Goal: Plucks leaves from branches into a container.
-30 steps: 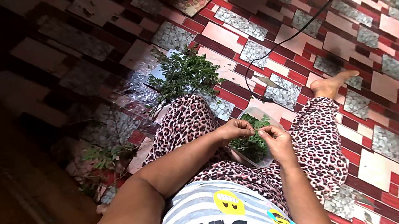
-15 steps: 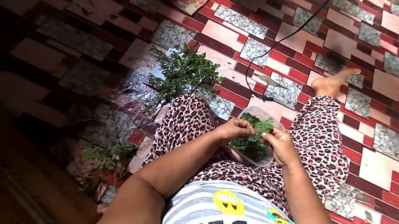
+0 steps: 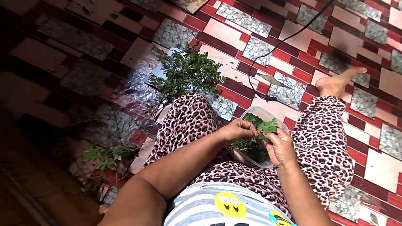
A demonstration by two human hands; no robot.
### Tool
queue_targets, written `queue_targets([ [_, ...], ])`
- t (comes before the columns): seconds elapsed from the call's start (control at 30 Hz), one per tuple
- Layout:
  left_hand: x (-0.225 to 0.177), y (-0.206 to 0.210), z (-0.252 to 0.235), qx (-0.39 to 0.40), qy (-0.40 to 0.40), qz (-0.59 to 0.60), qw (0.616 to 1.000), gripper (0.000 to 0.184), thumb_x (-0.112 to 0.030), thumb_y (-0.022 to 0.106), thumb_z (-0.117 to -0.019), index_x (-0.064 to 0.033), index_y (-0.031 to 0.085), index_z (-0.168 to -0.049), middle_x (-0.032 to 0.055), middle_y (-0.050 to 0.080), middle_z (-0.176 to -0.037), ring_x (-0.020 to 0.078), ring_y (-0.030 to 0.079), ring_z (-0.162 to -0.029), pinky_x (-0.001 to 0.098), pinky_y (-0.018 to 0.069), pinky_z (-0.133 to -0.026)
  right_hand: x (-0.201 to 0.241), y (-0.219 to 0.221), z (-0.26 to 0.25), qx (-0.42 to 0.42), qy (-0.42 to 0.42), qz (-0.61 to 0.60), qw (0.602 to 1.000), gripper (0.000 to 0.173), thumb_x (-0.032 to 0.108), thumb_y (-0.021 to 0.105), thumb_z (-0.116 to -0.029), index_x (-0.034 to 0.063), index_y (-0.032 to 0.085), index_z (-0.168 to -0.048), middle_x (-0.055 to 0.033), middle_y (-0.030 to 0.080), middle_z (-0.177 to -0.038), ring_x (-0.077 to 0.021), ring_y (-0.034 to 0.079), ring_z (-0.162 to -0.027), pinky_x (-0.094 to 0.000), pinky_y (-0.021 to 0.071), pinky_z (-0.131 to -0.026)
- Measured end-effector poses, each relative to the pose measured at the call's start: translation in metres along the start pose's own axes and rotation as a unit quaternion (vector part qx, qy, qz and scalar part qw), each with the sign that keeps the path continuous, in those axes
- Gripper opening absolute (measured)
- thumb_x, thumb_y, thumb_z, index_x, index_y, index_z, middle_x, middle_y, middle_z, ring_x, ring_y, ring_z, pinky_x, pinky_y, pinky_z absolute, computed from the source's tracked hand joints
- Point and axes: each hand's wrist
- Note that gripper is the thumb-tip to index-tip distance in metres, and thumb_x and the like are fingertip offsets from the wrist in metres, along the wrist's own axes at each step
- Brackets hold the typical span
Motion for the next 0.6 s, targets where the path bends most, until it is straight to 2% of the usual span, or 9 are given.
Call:
queue_targets([
  [0.1,-0.001,0.0,0.002,-0.002,0.0,-0.001,1.0,0.015,-0.002,0.059,-0.0985,-0.0023,0.066,-0.086,-0.0002,0.063,-0.079,0.0065,0.059,-0.073,0.0244,0.0518,-0.074,0.004,-0.006,-0.001,0.005,0.0,0.026,1.0,0.015,-0.004,0.053,-0.0976,0.0016,0.067,-0.099,-0.0071,0.072,-0.089,-0.017,0.07,-0.078,-0.036,0.0612,-0.073],
  [0.17,-0.001,0.0,0.002,-0.015,-0.003,0.004,1.0,0.014,-0.003,0.059,-0.0997,-0.0024,0.066,-0.088,0.0001,0.064,-0.08,0.0064,0.059,-0.073,0.0245,0.0521,-0.073,0.008,-0.01,0.0,0.008,0.014,0.068,0.998,0.013,-0.001,0.053,-0.0985,0.0032,0.064,-0.095,-0.0056,0.069,-0.089,-0.0156,0.068,-0.078,-0.0344,0.0604,-0.072],
  [0.3,0.0,0.0,0.001,-0.041,-0.009,0.017,0.999,0.013,-0.007,0.06,-0.101,-0.0027,0.066,-0.091,0.0005,0.064,-0.081,0.0065,0.058,-0.071,0.0238,0.0512,-0.071,0.013,-0.018,0.003,0.073,0.089,0.1,0.988,0.014,-0.001,0.053,-0.0956,-0.0015,0.062,-0.106,-0.01,0.067,-0.104,-0.0185,0.068,-0.089,-0.036,0.0603,-0.078],
  [0.47,0.0,0.002,0.001,-0.035,-0.01,0.009,0.999,0.012,-0.005,0.062,-0.0998,-0.0031,0.065,-0.089,0.0001,0.062,-0.078,0.0059,0.056,-0.07,0.0227,0.05,-0.07,0.005,-0.004,0.006,0.065,0.071,0.047,0.994,0.012,-0.006,0.062,-0.0937,-0.0019,0.061,-0.105,-0.0087,0.067,-0.094,-0.0175,0.069,-0.08,-0.036,0.0617,-0.075],
  [0.6,0.0,0.002,0.001,-0.042,0.0,0.017,0.999,0.011,-0.006,0.061,-0.1001,-0.0034,0.066,-0.091,-0.0002,0.063,-0.08,0.0056,0.057,-0.071,0.0228,0.0504,-0.07,0.004,-0.001,0.005,0.052,0.071,0.05,0.995,0.014,-0.007,0.062,-0.0938,-0.0021,0.059,-0.106,-0.0105,0.066,-0.096,-0.0195,0.069,-0.081,-0.0372,0.0623,-0.073],
])
Point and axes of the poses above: each hand's wrist, its own z-axis away from the middle knuckle, its own y-axis out of the palm, x = y × z
